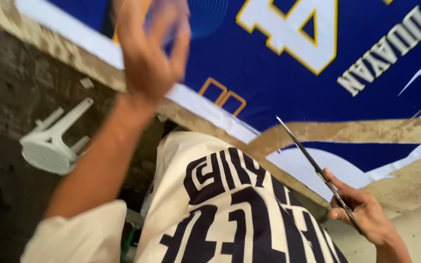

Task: Cutting jersey panels from printed fabric sheets using scissors and organizing the pieces on a workbench.

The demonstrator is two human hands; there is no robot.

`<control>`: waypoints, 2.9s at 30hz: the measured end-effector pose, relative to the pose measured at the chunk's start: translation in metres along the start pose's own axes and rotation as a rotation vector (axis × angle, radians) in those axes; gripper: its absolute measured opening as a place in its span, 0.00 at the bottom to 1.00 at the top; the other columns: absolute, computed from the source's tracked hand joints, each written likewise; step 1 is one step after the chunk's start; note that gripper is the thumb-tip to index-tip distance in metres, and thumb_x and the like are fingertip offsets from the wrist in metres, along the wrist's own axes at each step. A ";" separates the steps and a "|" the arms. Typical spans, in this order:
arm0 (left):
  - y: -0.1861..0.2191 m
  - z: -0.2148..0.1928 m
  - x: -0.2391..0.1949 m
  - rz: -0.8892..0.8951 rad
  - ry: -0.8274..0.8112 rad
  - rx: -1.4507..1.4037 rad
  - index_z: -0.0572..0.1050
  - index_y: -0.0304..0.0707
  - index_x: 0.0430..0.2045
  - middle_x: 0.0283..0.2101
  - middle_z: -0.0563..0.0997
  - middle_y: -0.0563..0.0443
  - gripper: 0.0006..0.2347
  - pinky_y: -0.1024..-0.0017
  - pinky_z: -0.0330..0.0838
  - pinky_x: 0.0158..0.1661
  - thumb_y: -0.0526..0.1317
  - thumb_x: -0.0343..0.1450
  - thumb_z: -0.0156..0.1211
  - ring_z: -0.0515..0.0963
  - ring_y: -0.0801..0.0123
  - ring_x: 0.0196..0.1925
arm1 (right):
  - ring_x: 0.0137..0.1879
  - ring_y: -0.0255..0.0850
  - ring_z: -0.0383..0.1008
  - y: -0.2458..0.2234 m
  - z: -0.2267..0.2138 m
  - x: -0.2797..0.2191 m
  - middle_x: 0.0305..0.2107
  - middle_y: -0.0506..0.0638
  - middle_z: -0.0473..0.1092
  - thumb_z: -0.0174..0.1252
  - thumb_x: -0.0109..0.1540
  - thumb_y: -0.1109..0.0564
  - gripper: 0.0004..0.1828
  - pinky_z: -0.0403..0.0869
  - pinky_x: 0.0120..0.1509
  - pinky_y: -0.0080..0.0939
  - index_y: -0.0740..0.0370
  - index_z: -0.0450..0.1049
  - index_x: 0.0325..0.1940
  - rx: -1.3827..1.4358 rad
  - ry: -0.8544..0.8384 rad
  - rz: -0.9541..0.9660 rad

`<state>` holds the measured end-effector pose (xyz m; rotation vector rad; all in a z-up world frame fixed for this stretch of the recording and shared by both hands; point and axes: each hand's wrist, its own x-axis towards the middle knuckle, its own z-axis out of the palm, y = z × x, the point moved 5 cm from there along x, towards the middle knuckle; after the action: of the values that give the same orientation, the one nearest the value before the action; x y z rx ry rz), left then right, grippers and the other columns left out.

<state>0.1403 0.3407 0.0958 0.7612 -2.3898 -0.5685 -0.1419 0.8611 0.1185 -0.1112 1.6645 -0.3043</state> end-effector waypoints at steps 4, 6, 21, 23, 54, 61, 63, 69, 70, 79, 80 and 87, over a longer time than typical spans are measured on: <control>0.126 0.030 -0.139 -0.071 -0.199 -0.069 0.82 0.37 0.53 0.59 0.78 0.34 0.09 0.44 0.72 0.65 0.36 0.80 0.65 0.78 0.39 0.63 | 0.49 0.34 0.70 0.004 -0.014 0.000 0.80 0.46 0.62 0.74 0.48 0.68 0.57 0.71 0.55 0.37 0.56 0.64 0.82 -0.106 -0.103 0.041; 0.152 0.053 -0.171 -0.034 -0.225 -0.051 0.81 0.39 0.56 0.60 0.78 0.37 0.11 0.47 0.74 0.65 0.36 0.79 0.64 0.77 0.43 0.64 | 0.39 0.38 0.63 0.006 -0.021 0.002 0.51 0.48 0.62 0.73 0.48 0.55 0.59 0.65 0.47 0.40 0.52 0.63 0.85 -0.199 -0.113 0.011; 0.173 0.104 -0.235 -0.040 -0.016 0.164 0.79 0.45 0.66 0.69 0.77 0.37 0.20 0.45 0.62 0.74 0.45 0.78 0.62 0.72 0.39 0.75 | 0.26 0.32 0.70 -0.024 0.035 0.084 0.18 0.45 0.75 0.85 0.45 0.45 0.47 0.68 0.34 0.30 0.58 0.82 0.67 -0.263 -0.152 -0.311; 0.173 0.106 -0.237 -0.057 0.008 0.167 0.79 0.46 0.66 0.69 0.77 0.37 0.20 0.45 0.62 0.75 0.45 0.78 0.63 0.72 0.40 0.75 | 0.26 0.31 0.70 -0.022 0.036 0.089 0.18 0.45 0.75 0.85 0.46 0.45 0.46 0.68 0.34 0.29 0.58 0.82 0.67 -0.261 -0.165 -0.327; 0.169 0.103 -0.234 -0.084 0.081 0.139 0.81 0.50 0.61 0.68 0.76 0.40 0.18 0.48 0.64 0.73 0.45 0.76 0.69 0.73 0.45 0.75 | 0.23 0.34 0.70 -0.078 0.076 0.098 0.16 0.47 0.75 0.83 0.50 0.45 0.60 0.68 0.34 0.31 0.39 0.63 0.84 -0.471 -0.066 -0.378; 0.171 0.100 -0.232 -0.130 0.049 0.057 0.81 0.49 0.54 0.66 0.76 0.40 0.15 0.46 0.65 0.72 0.47 0.74 0.70 0.73 0.45 0.74 | 0.23 0.35 0.70 -0.087 0.085 0.102 0.16 0.49 0.75 0.83 0.46 0.42 0.63 0.68 0.32 0.34 0.40 0.64 0.84 -0.464 -0.080 -0.343; 0.168 0.095 -0.226 -0.133 0.047 0.059 0.81 0.48 0.52 0.64 0.77 0.40 0.12 0.46 0.66 0.71 0.46 0.76 0.68 0.74 0.46 0.72 | 0.22 0.34 0.69 -0.116 0.105 0.111 0.16 0.48 0.75 0.82 0.47 0.40 0.62 0.67 0.32 0.32 0.40 0.63 0.84 -0.434 -0.123 -0.378; 0.105 0.074 -0.203 -0.249 0.014 0.145 0.71 0.45 0.62 0.68 0.72 0.41 0.20 0.47 0.65 0.72 0.55 0.81 0.62 0.73 0.50 0.73 | 0.18 0.32 0.56 -0.154 0.131 0.094 0.13 0.42 0.61 0.77 0.53 0.48 0.57 0.59 0.24 0.32 0.44 0.61 0.85 -0.388 -0.155 -0.371; 0.077 0.063 -0.196 -0.373 -0.032 0.238 0.59 0.40 0.78 0.79 0.65 0.36 0.31 0.49 0.64 0.76 0.60 0.87 0.58 0.67 0.48 0.81 | 0.20 0.28 0.45 -0.158 0.133 0.088 0.15 0.35 0.50 0.75 0.55 0.51 0.56 0.51 0.21 0.32 0.42 0.59 0.86 -0.363 -0.128 -0.260; 0.027 0.036 -0.165 -0.729 -0.678 0.357 0.32 0.23 0.82 0.86 0.32 0.27 0.66 0.39 0.29 0.85 0.94 0.82 0.54 0.34 0.37 0.90 | 0.28 0.32 0.43 -0.203 0.169 0.108 0.22 0.38 0.60 0.75 0.51 0.40 0.60 0.46 0.30 0.35 0.43 0.60 0.86 -0.379 -0.128 -0.409; 0.026 0.036 -0.163 -0.733 -0.673 0.354 0.32 0.23 0.82 0.86 0.32 0.27 0.66 0.39 0.29 0.85 0.94 0.82 0.54 0.34 0.37 0.90 | 0.28 0.32 0.43 -0.207 0.170 0.105 0.22 0.38 0.60 0.75 0.51 0.40 0.60 0.46 0.30 0.35 0.43 0.60 0.86 -0.386 -0.127 -0.411; 0.020 0.045 -0.170 -0.717 -0.648 0.331 0.33 0.24 0.82 0.85 0.32 0.26 0.65 0.39 0.29 0.84 0.94 0.73 0.34 0.34 0.39 0.90 | 0.25 0.30 0.43 -0.252 0.205 0.109 0.18 0.37 0.51 0.73 0.48 0.35 0.65 0.46 0.28 0.36 0.44 0.56 0.87 -0.380 -0.137 -0.400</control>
<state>0.2206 0.4721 0.0075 1.8525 -2.7885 -0.7941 0.0211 0.5646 0.0625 -0.7400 1.5390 -0.2686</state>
